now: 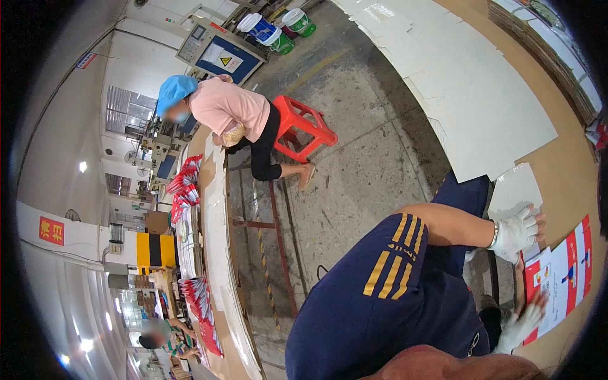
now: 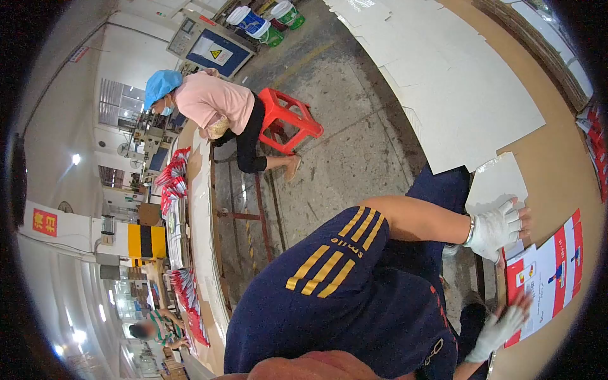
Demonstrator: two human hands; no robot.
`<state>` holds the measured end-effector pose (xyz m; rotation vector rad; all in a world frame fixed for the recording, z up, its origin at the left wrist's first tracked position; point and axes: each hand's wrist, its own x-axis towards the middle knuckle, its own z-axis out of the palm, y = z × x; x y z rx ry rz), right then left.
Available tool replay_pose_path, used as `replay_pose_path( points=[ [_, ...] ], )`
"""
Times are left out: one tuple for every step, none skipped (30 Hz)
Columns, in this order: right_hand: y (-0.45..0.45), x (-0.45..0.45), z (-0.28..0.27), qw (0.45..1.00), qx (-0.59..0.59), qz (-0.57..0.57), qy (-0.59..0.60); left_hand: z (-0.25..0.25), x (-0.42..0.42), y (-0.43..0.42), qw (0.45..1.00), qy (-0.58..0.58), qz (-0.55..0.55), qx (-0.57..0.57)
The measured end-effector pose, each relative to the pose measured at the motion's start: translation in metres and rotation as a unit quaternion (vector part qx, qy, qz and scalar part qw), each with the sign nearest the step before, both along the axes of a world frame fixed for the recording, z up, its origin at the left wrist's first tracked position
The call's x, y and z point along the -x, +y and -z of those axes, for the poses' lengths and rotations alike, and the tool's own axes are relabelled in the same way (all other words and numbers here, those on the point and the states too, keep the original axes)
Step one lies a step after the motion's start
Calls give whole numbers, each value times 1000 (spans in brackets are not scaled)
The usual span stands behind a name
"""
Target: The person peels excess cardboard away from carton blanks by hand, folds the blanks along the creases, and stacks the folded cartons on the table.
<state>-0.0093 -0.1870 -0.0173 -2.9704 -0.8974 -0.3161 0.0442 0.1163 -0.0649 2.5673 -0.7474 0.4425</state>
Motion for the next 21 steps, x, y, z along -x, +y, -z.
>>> replay_pose_path(
  points=[
    [22, -4, 2, 999, 9, -36, -22, 0, -3, 3, 1000, 1, 15, 1],
    [36, -6, 6, 999, 16, -37, -30, -10, 0, 9, 999, 17, 32, 6],
    [39, -6, 5, 999, 21, -32, -23, -29, 10, 20, 998, 33, 49, 11],
    [43, -5, 3, 999, 26, -27, -16, -44, 19, 32, 996, 50, 66, 15],
    [47, -1, 0, 999, 32, -23, -5, -54, 28, 46, 996, 31, 55, -55],
    [48, 4, -4, 999, 39, -14, 4, -60, 35, 63, 991, 13, 46, -126],
    [48, 6, -1, 999, 29, -14, -7, -59, 39, 76, 979, -6, 38, -198],
    [47, 9, 2, 1000, 21, -17, -16, -58, 40, 81, 974, -116, -17, -196],
    [45, 12, 2, 999, 15, -20, -25, -59, 40, 85, 976, -94, -23, -197],
    [45, 13, 3, 1000, 10, -15, -15, -62, 38, 90, 977, -74, -25, -197],
    [45, 15, 1, 1000, 7, -8, -4, -68, 34, 95, 979, -55, -26, -196],
    [45, 16, -1, 1000, 5, 1, 6, -72, 29, 100, 980, -96, -29, -170],
    [47, 17, 0, 1000, 10, 2, 29, -79, 26, 105, 991, -11, -23, -128],
    [49, 18, 1, 998, 20, 20, 48, -93, 24, 108, 995, 69, -33, -61],
    [43, 23, -1, 996, 38, 54, 67, -88, 21, 112, 995, 71, -24, 69],
    [43, 26, -10, 994, 29, 59, 92, -87, 15, 111, 988, 118, -49, 88],
    [50, 25, -19, 991, 16, 69, 117, -74, 17, 110, 965, 165, -90, 181],
    [52, 24, -23, 992, -1, 68, 111, -68, 18, 100, 953, 104, -145, 246],
    [54, 22, -25, 992, -20, 60, 107, -70, 20, 91, 930, 129, -200, 280],
    [54, 20, -29, 991, -23, 62, 116, -40, 17, 85, 880, 170, -181, 405],
    [54, 17, -31, 990, -31, 57, 128, -54, 17, 66, 741, 221, -139, 619]
  ],
)
